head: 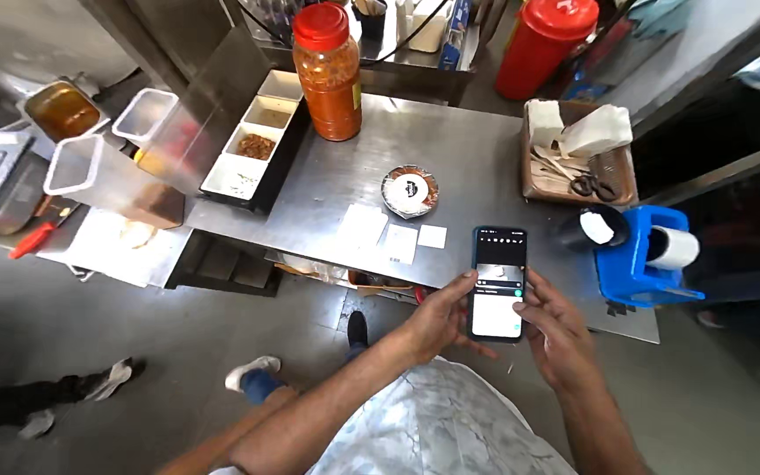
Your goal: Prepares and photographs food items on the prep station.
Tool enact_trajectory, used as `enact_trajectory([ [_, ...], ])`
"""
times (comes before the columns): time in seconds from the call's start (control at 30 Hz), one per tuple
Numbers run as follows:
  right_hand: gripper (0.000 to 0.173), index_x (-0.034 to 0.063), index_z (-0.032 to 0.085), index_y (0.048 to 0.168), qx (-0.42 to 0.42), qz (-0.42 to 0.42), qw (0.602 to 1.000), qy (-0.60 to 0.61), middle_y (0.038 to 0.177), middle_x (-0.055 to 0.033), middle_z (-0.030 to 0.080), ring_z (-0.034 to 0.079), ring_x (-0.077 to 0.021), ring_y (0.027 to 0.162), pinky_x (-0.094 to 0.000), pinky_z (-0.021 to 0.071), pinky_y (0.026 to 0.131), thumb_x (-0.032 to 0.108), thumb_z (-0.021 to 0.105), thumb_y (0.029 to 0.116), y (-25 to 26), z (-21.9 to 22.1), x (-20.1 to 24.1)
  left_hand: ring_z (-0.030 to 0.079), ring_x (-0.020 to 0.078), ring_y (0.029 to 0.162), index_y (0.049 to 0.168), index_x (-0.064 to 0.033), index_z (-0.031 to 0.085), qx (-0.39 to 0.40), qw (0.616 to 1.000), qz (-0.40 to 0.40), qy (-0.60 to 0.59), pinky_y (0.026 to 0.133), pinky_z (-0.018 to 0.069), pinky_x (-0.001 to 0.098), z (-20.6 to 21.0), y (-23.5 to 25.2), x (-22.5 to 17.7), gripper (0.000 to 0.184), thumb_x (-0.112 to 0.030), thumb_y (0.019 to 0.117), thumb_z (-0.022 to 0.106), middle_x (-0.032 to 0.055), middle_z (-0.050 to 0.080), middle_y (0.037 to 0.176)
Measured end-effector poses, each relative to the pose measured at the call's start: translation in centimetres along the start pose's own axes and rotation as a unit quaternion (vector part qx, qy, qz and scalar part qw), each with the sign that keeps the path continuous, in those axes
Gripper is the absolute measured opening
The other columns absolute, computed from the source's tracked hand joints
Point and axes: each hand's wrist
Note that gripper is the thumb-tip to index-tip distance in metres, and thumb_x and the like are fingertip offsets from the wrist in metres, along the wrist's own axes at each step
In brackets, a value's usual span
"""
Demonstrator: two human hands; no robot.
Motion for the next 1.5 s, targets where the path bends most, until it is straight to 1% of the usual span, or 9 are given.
enact_trajectory([
  [0.17, 0.063, 0.0153, 0.045, 0.155, 0.007, -0.004, 1.000, -0.004, 0.128, -0.0119, 0.068, 0.071, -0.0206, 0.104, -0.0353, 0.0620, 0.082, 0.010, 0.053, 0.0930, 0.1, 0.1, 0.1, 0.067, 0.0345, 0.115, 0.148, -0.0102, 0.046, 0.011, 1.000, 0.000, -0.017, 0.088, 0.0593, 0.0559, -0.3, 0.0, 0.0, 0.062, -0.053, 0.1087, 0.027, 0.0187, 0.060, 0.136],
  [0.33, 0.066, 0.0162, 0.045, 0.155, 0.004, -0.002, 1.000, -0.009, 0.128, -0.0104, 0.068, 0.070, -0.0193, 0.104, -0.0334, 0.0615, 0.082, 0.009, 0.056, 0.0898, 0.3, 0.3, 0.1, 0.068, 0.0336, 0.113, 0.146, -0.0100, 0.048, 0.000, 1.000, 0.000, -0.019, 0.088, 0.0596, 0.0551, -0.3, -0.2, -0.2, 0.063, -0.055, 0.1078, 0.027, 0.0179, 0.062, 0.133],
  [0.5, 0.068, 0.0131, 0.046, 0.154, 0.003, -0.009, 1.000, 0.014, 0.126, -0.0105, 0.069, 0.071, -0.0192, 0.103, -0.0354, 0.0618, 0.082, 0.006, 0.057, 0.0873, 0.7, 1.0, -0.4, 0.068, 0.0333, 0.111, 0.148, -0.0118, 0.047, -0.016, 1.000, 0.000, 0.001, 0.088, 0.0596, 0.0544, -0.5, -0.4, -0.4, 0.065, -0.057, 0.1073, 0.023, 0.0177, 0.064, 0.132],
  [0.6, 0.069, 0.0130, 0.044, 0.154, 0.007, -0.017, 0.999, 0.029, 0.128, -0.0110, 0.068, 0.071, -0.0212, 0.104, -0.0374, 0.0619, 0.084, 0.000, 0.057, 0.0875, 0.8, 1.7, -0.4, 0.067, 0.0341, 0.114, 0.149, -0.0131, 0.047, -0.010, 1.000, 0.010, -0.008, 0.090, 0.0589, 0.0562, -0.7, -0.4, -0.3, 0.065, -0.059, 0.1063, 0.028, 0.0173, 0.064, 0.133],
  [0.7, 0.073, 0.0133, 0.042, 0.156, 0.014, -0.021, 0.999, 0.033, 0.132, -0.0119, 0.066, 0.071, -0.0237, 0.105, -0.0393, 0.0619, 0.086, -0.005, 0.056, 0.0872, 0.9, 2.3, -0.1, 0.066, 0.0352, 0.117, 0.152, -0.0146, 0.044, -0.004, 1.000, 0.016, -0.013, 0.092, 0.0578, 0.0573, -0.9, -0.6, -0.4, 0.066, -0.059, 0.1062, 0.028, 0.0177, 0.062, 0.137],
  [0.93, 0.075, 0.0127, 0.044, 0.155, 0.016, -0.029, 0.999, 0.041, 0.130, -0.0131, 0.067, 0.071, -0.0240, 0.104, -0.0392, 0.0621, 0.085, -0.009, 0.055, 0.0839, 1.1, 2.4, -0.2, 0.066, 0.0366, 0.118, 0.154, -0.0145, 0.040, 0.004, 1.000, 0.017, -0.016, 0.092, 0.0580, 0.0573, -1.2, -0.6, -0.7, 0.066, -0.058, 0.1063, 0.026, 0.0187, 0.060, 0.139],
  [1.17, 0.068, 0.0145, 0.045, 0.155, 0.002, -0.020, 0.999, 0.029, 0.129, -0.0128, 0.068, 0.071, -0.0242, 0.106, -0.0397, 0.0614, 0.088, -0.006, 0.056, 0.0912, 1.2, 2.2, -0.3, 0.064, 0.0387, 0.120, 0.157, -0.0158, 0.036, 0.010, 0.999, 0.014, -0.028, 0.091, 0.0575, 0.0593, -1.6, -0.3, -0.6, 0.065, -0.056, 0.1075, 0.024, 0.0201, 0.057, 0.142],
  [1.33, 0.067, 0.0126, 0.045, 0.155, 0.007, -0.015, 0.999, 0.042, 0.131, -0.0134, 0.067, 0.069, -0.0245, 0.109, -0.0400, 0.0602, 0.091, -0.004, 0.055, 0.0911, 1.4, 1.8, -0.6, 0.065, 0.0385, 0.118, 0.154, -0.0145, 0.038, -0.002, 0.999, 0.006, -0.034, 0.089, 0.0581, 0.0604, -1.6, -0.1, -0.9, 0.064, -0.055, 0.1077, 0.021, 0.0192, 0.060, 0.138],
  [1.5, 0.066, 0.0136, 0.043, 0.156, 0.033, -0.005, 0.998, 0.046, 0.128, -0.0127, 0.068, 0.070, -0.0210, 0.106, -0.0379, 0.0599, 0.087, 0.003, 0.049, 0.0911, 1.4, 0.6, -0.8, 0.065, 0.0405, 0.118, 0.157, -0.0139, 0.033, -0.003, 0.999, -0.001, -0.039, 0.087, 0.0585, 0.0618, -1.8, 0.3, -0.9, 0.067, -0.057, 0.1063, 0.024, 0.0207, 0.058, 0.140],
])
Point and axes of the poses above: each hand's wrist, its own y-axis towards the middle knuckle, its own z-axis out of the palm, x = y × z
